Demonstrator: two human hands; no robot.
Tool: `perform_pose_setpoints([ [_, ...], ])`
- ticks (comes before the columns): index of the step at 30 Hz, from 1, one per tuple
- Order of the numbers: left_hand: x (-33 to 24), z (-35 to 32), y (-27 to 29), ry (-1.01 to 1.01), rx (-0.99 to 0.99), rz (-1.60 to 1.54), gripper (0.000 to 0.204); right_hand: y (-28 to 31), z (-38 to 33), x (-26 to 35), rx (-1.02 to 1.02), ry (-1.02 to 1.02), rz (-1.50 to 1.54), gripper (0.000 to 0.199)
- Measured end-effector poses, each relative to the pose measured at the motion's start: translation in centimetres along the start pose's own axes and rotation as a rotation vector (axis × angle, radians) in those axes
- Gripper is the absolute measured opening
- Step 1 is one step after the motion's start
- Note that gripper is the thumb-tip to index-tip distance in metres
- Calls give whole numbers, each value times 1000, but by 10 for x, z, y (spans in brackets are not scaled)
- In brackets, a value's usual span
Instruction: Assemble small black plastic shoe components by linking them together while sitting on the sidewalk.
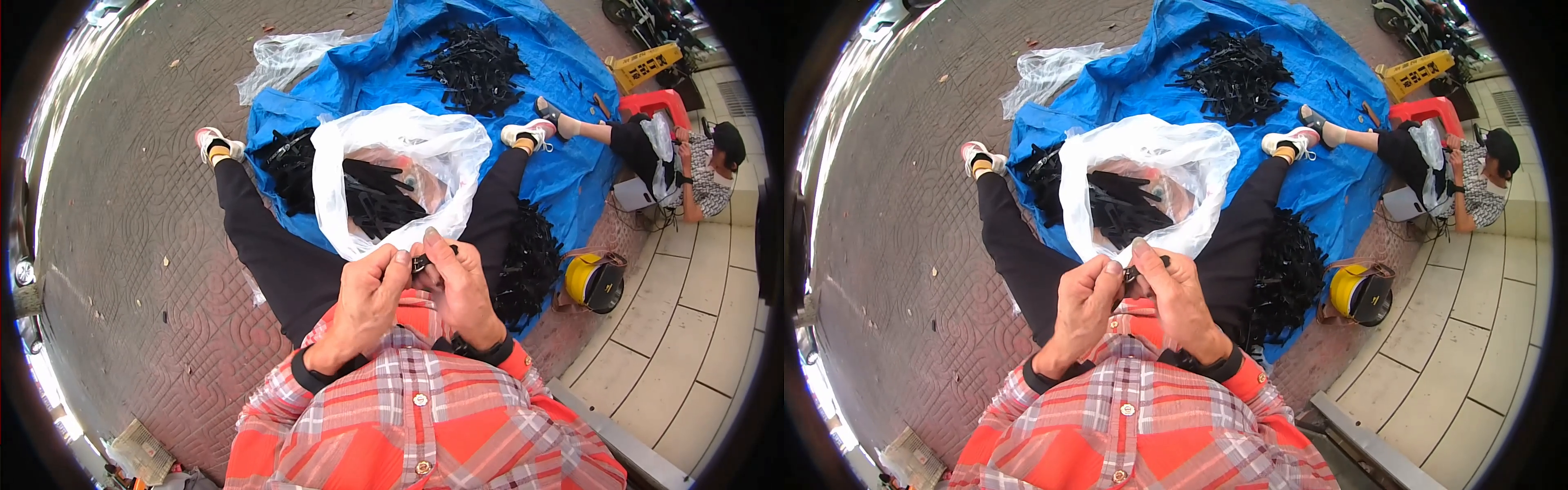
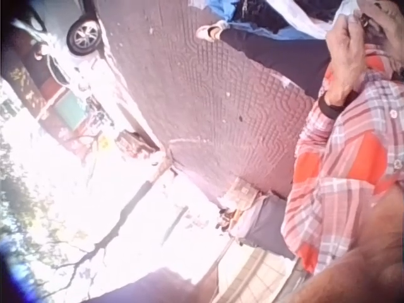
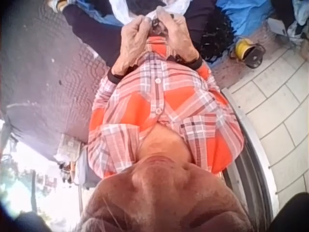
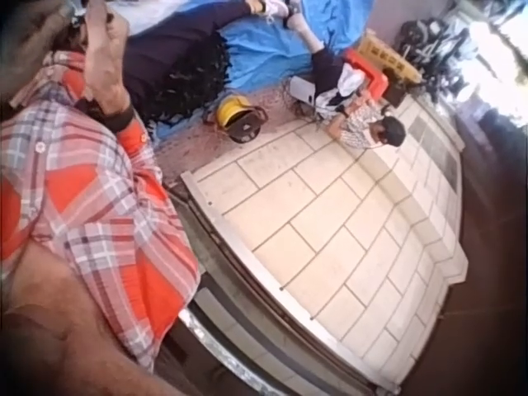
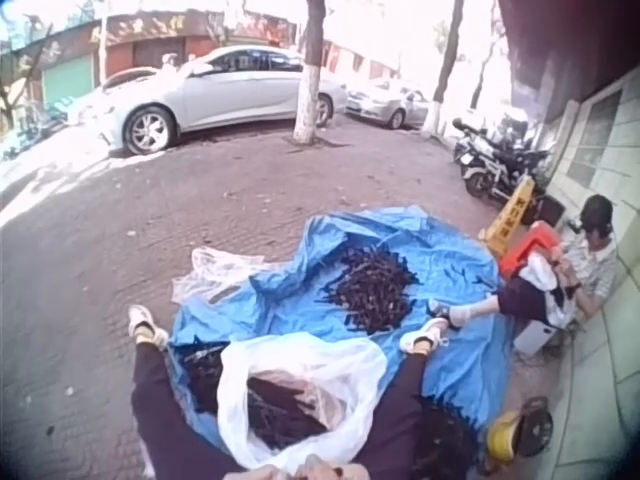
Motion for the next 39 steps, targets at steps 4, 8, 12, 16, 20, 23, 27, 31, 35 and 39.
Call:
perform_pose_setpoints([
  [4,-1,-1,18,-121,-32,356,18,13,5,2,31,92,-419,45],
  [8,-43,6,13,-697,-36,686,32,-5,6,21,116,383,-782,45],
  [12,-39,14,11,-692,224,805,28,-17,4,28,216,501,-939,44],
  [16,-36,23,11,-488,489,679,21,-14,5,19,295,398,-952,42],
  [20,-14,29,23,-19,448,211,12,-8,7,14,250,105,-600,29],
  [23,-1,30,25,58,376,-289,16,-10,6,-4,222,68,-268,22],
  [27,8,25,25,-16,284,-272,18,-4,4,-15,292,-252,-207,17],
  [31,8,23,37,-84,241,-7,22,-2,4,-11,298,-253,-328,13],
  [35,2,22,44,-141,134,154,18,-5,4,-13,277,-170,-393,14],
  [39,3,17,40,-22,145,79,13,-21,0,8,192,401,-1057,24],
])
Point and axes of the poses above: each hand's wrist, its own z-axis towards the middle knuckle, its own y-axis out of the back of the hand, x = y × z, the point moved 6 cm from there along z, towards the middle knuckle, and after that the axes turned 9 degrees about z, right-handed, at the moved point
